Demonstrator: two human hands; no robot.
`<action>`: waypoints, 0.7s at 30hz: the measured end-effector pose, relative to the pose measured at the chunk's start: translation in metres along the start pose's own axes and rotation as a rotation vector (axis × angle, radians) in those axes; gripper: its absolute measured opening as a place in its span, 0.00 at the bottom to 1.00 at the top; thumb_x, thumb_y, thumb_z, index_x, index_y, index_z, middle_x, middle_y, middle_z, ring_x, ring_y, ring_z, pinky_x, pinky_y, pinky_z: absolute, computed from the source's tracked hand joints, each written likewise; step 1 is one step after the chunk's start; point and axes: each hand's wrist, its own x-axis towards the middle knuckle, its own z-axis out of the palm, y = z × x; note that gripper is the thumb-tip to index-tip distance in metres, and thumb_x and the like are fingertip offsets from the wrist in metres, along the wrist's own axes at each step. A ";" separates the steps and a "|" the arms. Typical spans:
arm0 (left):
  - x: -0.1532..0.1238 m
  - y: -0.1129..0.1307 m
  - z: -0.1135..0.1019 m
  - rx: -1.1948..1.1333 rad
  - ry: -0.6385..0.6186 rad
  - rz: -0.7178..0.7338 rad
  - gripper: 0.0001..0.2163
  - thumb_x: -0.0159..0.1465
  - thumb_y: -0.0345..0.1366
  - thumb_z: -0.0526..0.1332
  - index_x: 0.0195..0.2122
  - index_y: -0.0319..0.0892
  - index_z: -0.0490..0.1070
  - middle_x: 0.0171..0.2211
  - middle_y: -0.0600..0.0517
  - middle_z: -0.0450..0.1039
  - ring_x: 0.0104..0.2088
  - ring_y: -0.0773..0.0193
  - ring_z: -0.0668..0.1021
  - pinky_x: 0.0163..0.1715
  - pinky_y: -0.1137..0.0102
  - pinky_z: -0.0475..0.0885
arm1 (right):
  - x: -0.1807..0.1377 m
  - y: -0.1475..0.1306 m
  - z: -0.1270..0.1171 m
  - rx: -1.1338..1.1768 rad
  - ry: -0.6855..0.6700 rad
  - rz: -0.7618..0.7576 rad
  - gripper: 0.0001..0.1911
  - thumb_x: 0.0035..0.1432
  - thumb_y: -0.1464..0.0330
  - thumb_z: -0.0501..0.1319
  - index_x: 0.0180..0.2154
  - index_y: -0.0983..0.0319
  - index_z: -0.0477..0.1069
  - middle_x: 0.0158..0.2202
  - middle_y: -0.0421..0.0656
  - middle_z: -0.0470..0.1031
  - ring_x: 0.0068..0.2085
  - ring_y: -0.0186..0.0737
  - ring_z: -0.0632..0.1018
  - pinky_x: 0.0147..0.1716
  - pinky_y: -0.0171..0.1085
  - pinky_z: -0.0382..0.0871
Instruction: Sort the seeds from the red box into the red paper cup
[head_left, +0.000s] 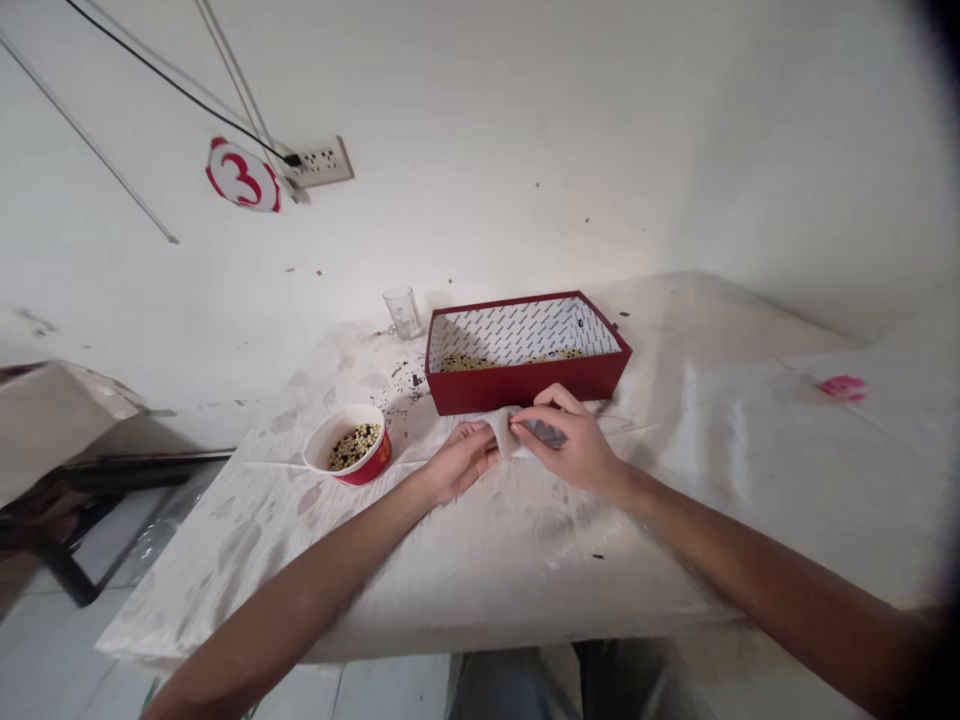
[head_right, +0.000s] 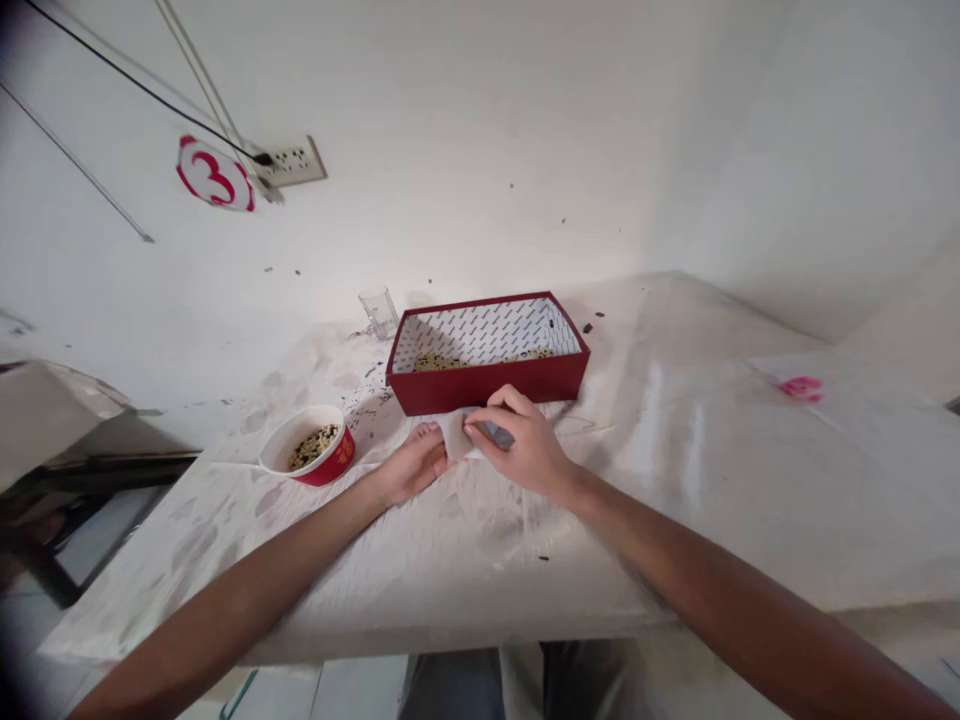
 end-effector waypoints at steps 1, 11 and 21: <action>0.000 0.001 0.001 -0.005 -0.004 -0.013 0.12 0.56 0.41 0.71 0.35 0.38 0.79 0.34 0.47 0.79 0.38 0.61 0.79 0.42 0.68 0.72 | 0.000 0.000 0.000 0.005 0.012 0.006 0.05 0.64 0.67 0.62 0.41 0.55 0.76 0.37 0.42 0.67 0.37 0.38 0.73 0.37 0.41 0.71; -0.001 -0.001 0.003 -0.026 0.002 -0.026 0.07 0.53 0.32 0.72 0.33 0.39 0.79 0.36 0.47 0.81 0.40 0.59 0.81 0.43 0.65 0.75 | 0.003 -0.009 0.000 0.007 0.005 0.051 0.04 0.64 0.67 0.61 0.41 0.57 0.73 0.38 0.42 0.68 0.37 0.37 0.73 0.36 0.40 0.71; -0.004 -0.001 0.004 -0.051 0.041 0.007 0.13 0.52 0.31 0.73 0.40 0.41 0.79 0.41 0.47 0.81 0.46 0.55 0.81 0.49 0.63 0.75 | 0.003 -0.005 0.001 -0.031 0.008 0.021 0.08 0.65 0.68 0.60 0.45 0.55 0.75 0.38 0.43 0.67 0.39 0.39 0.73 0.40 0.42 0.71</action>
